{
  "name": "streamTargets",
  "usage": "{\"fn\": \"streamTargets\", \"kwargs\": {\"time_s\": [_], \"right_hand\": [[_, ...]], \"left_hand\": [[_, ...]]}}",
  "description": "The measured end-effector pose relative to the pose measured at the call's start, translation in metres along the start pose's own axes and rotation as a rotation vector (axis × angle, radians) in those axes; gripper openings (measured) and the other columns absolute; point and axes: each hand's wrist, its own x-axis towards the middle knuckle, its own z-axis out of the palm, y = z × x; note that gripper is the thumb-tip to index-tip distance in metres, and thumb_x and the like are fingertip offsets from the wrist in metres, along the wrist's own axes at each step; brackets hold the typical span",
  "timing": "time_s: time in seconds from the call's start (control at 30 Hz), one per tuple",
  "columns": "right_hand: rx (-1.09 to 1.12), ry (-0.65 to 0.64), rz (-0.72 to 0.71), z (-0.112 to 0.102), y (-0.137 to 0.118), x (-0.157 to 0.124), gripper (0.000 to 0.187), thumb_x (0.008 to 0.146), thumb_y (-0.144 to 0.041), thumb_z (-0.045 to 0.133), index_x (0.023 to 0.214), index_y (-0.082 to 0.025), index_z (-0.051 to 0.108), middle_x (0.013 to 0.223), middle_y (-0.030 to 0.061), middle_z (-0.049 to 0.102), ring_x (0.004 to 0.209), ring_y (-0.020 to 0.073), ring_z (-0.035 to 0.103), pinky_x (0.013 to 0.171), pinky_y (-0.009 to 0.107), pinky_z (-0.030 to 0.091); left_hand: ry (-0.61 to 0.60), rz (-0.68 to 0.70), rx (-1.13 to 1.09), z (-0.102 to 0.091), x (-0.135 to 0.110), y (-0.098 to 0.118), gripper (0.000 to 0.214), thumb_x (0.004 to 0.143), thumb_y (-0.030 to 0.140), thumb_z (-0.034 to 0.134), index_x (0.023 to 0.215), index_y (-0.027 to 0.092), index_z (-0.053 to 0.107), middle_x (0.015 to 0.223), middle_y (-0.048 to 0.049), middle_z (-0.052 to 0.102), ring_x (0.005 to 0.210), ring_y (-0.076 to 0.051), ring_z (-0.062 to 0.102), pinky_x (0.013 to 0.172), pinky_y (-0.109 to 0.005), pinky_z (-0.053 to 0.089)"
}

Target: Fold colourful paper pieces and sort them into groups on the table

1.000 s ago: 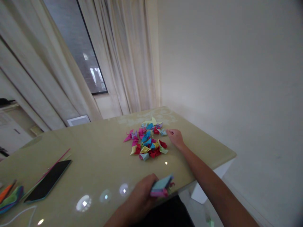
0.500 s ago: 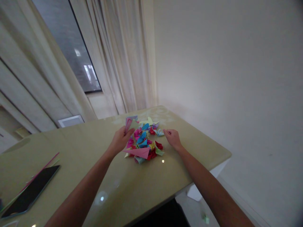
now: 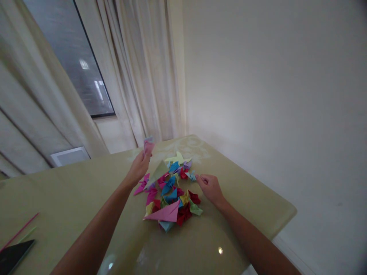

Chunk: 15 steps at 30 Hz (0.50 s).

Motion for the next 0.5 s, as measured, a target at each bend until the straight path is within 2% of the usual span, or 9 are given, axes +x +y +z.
{"fn": "streamTargets", "kwargs": {"time_s": [0.07,0.2,0.27,0.4,0.5], "right_hand": [[0.003,-0.013,0.014,0.002,-0.001,-0.001,0.055,0.094,-0.054,0.050,0.056,-0.023,0.026,0.054,-0.0058,0.023,0.051,0.0103,0.027,0.053,0.029,0.019],[0.015,-0.057,0.020,0.006,-0.005,-0.003,0.055,0.096,-0.051,0.050,0.055,-0.023,0.026,0.054,-0.0060,0.022,0.051,0.0100,0.026,0.052,0.029,0.018],[0.020,-0.071,0.017,0.009,-0.007,-0.004,0.054,0.096,-0.049,0.050,0.055,-0.023,0.026,0.054,-0.0062,0.022,0.050,0.0099,0.026,0.052,0.029,0.018],[0.018,-0.078,0.017,0.012,-0.009,-0.004,0.054,0.097,-0.047,0.050,0.056,-0.023,0.026,0.053,-0.0064,0.023,0.049,0.0098,0.027,0.052,0.029,0.018],[0.015,-0.089,0.022,0.014,-0.008,-0.005,0.054,0.097,-0.046,0.051,0.056,-0.023,0.026,0.053,-0.0064,0.023,0.049,0.0099,0.028,0.052,0.029,0.017]], "left_hand": [[0.016,-0.027,-0.060,0.004,0.010,-0.007,0.063,0.078,0.078,0.060,0.088,0.016,0.065,0.068,0.0001,0.059,0.058,-0.015,0.054,0.055,-0.028,0.048],[0.017,-0.059,-0.214,0.014,0.024,-0.011,0.059,0.064,0.067,0.078,0.085,0.012,0.069,0.076,-0.0056,0.068,0.069,-0.018,0.064,0.070,-0.034,0.056],[0.033,-0.065,-0.231,0.019,0.031,-0.011,0.055,0.060,0.061,0.084,0.082,0.012,0.070,0.073,-0.0045,0.068,0.067,-0.017,0.063,0.069,-0.033,0.055],[0.002,-0.008,-0.093,0.029,0.045,-0.013,0.054,0.068,0.067,0.079,0.076,0.014,0.069,0.062,0.0001,0.061,0.057,-0.014,0.052,0.054,-0.026,0.041],[-0.080,-0.013,-0.021,0.036,0.059,-0.018,0.064,0.077,0.081,0.064,0.073,0.017,0.066,0.056,0.0019,0.052,0.051,-0.013,0.045,0.047,-0.025,0.033]]}}
